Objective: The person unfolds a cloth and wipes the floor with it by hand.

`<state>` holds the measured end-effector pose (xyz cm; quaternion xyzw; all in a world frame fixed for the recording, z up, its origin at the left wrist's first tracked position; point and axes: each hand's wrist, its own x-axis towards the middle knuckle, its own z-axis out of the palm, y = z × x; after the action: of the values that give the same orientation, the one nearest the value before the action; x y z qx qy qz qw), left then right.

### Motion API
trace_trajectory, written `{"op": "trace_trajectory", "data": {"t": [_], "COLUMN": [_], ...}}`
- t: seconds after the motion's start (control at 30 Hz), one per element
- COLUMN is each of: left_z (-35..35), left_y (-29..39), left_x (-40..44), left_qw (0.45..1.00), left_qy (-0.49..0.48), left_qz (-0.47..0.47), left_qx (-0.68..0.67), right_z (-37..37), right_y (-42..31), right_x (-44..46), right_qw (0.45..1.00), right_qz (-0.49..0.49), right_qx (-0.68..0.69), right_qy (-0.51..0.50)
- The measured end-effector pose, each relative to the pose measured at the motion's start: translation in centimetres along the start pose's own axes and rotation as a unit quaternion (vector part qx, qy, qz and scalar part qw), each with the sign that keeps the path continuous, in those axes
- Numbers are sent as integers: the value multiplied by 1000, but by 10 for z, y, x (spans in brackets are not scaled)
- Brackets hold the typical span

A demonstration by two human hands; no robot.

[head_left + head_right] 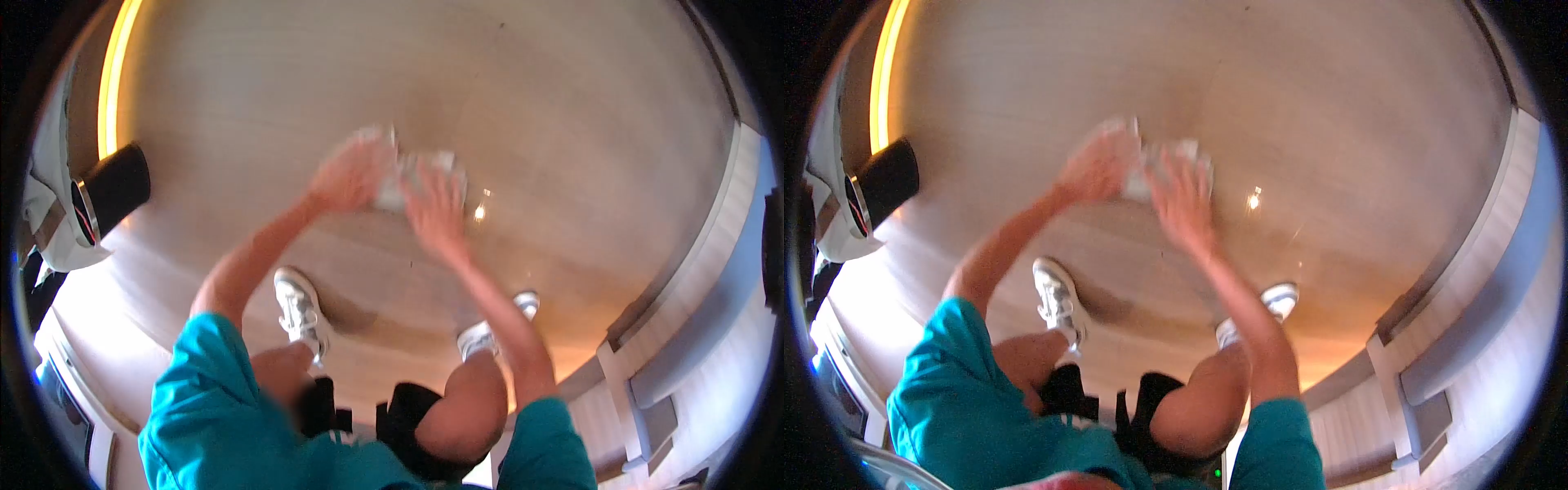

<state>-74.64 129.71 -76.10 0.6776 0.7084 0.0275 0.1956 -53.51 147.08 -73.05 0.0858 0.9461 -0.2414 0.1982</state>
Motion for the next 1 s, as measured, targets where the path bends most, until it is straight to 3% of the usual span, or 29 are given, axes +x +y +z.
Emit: {"op": "trace_trajectory", "data": {"t": [0.03,0.17,0.2,0.27,0.33,0.37,0.47,0.67,0.8,0.87,1.0], "left_z": [-29,-57,-68,-86,-80,-79,-51,-3,-5,-6,-52], "left_y": [-25,-156,-163,-181,-178,-177,-166,-66,-66,-91,-207], "left_x": [24,117,122,140,142,133,81,-104,-120,-107,-11], "left_qw": [997,964,963,951,959,958,961,988,991,996,979], "left_qy": [78,246,249,172,204,246,243,43,29,11,171], "left_qz": [-20,-36,-40,-91,-84,-80,-87,-145,-129,-84,-75], "left_qx": [12,96,94,239,180,126,102,19,-5,-13,79], "right_z": [-20,-87,-95,-99,-94,-97,-63,51,36,24,-41], "right_y": [20,73,80,106,110,100,45,-120,-125,-99,-58], "right_x": [45,191,215,259,262,252,216,89,87,112,228], "right_qw": [996,986,981,974,959,967,974,989,987,993,980], "right_qz": [-7,24,7,-7,12,-1,35,82,102,6,35], "right_qx": [-26,-68,-64,-62,-162,-104,-111,44,57,55,8], "right_qy": [88,153,182,217,233,234,195,117,109,100,197]}}
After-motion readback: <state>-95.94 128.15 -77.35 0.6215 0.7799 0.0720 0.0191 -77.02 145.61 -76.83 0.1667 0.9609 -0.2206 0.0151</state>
